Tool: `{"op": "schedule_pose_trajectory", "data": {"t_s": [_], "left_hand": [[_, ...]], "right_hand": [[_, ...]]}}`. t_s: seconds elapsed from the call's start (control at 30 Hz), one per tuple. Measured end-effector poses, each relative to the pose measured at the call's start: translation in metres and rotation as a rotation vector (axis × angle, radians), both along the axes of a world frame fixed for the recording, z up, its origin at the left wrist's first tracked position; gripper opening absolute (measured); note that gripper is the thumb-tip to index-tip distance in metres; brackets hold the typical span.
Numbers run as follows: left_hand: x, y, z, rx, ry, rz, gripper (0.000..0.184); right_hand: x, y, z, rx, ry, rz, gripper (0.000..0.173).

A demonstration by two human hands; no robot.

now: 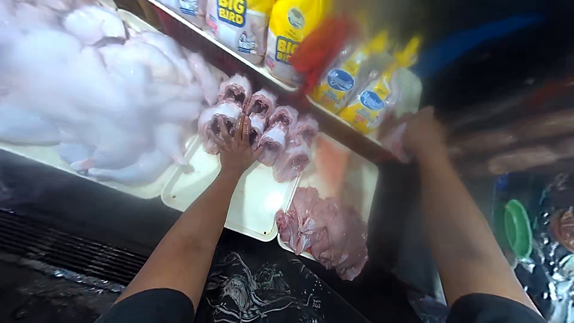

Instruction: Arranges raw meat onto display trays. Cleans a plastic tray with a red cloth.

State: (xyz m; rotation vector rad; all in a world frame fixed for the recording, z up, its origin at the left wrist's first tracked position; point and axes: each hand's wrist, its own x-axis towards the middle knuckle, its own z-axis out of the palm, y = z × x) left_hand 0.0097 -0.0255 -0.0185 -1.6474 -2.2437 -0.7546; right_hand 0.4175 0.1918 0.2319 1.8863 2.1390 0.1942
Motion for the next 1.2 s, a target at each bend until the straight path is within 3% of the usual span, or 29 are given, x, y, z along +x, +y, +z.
{"op": "schedule_pose_trajectory", "data": {"t_s": [0.1, 0.2, 0.3, 0.37, 0.47, 0.57, 0.63, 0.77, 0.9, 1.0, 1.07, 1.2], "left_hand": [[-0.003, 0.001, -0.005, 0.043, -0.021, -0.004, 0.094], [-0.002, 0.000, -0.008, 0.022, -0.059, -0.027, 0.094], [-0.004, -0.002, -0.004, -0.011, -0.111, -0.037, 0.093], [-0.004, -0.004, -0.001, -0.021, -0.136, -0.060, 0.093], [-0.004, -0.001, -0.003, -0.020, -0.133, -0.057, 0.092], [-0.003, -0.001, -0.006, -0.012, -0.134, -0.065, 0.092], [0.000, 0.000, -0.008, 0.030, -0.142, -0.074, 0.091], [-0.003, 0.001, -0.006, 0.021, -0.135, -0.092, 0.093], [-0.002, 0.006, -0.004, 0.029, -0.126, -0.069, 0.094], [-0.002, 0.002, 0.001, 0.063, -0.176, -0.099, 0.096], [-0.005, -0.007, -0.002, 0.087, -0.154, -0.131, 0.097], [0.007, -0.007, 0.029, 0.027, -0.259, -0.094, 0.082]], "right_hand": [[0.010, 0.012, 0.009, -0.051, -0.017, 0.099, 0.055], [0.028, 0.031, 0.003, -0.280, 0.005, 0.052, 0.056], [0.001, 0.023, 0.007, -0.275, -0.158, -0.043, 0.054], [-0.012, 0.005, 0.008, -0.134, -0.145, -0.079, 0.051], [-0.037, -0.039, 0.017, 0.203, 0.051, -0.042, 0.047], [-0.069, -0.089, -0.004, 0.752, 0.291, 0.103, 0.043], [-0.090, -0.096, -0.022, 1.077, 0.428, 0.183, 0.038], [-0.121, -0.089, -0.032, 1.300, 0.651, 0.247, 0.025], [-0.167, -0.117, -0.040, 1.173, 0.736, 0.465, 0.026], [-0.227, -0.140, -0.069, 0.903, 0.899, 0.514, 0.037], [-0.284, -0.149, -0.087, 0.706, 1.025, 0.440, 0.038], [-0.348, -0.143, -0.109, 0.257, 0.947, 0.197, 0.042]]}}
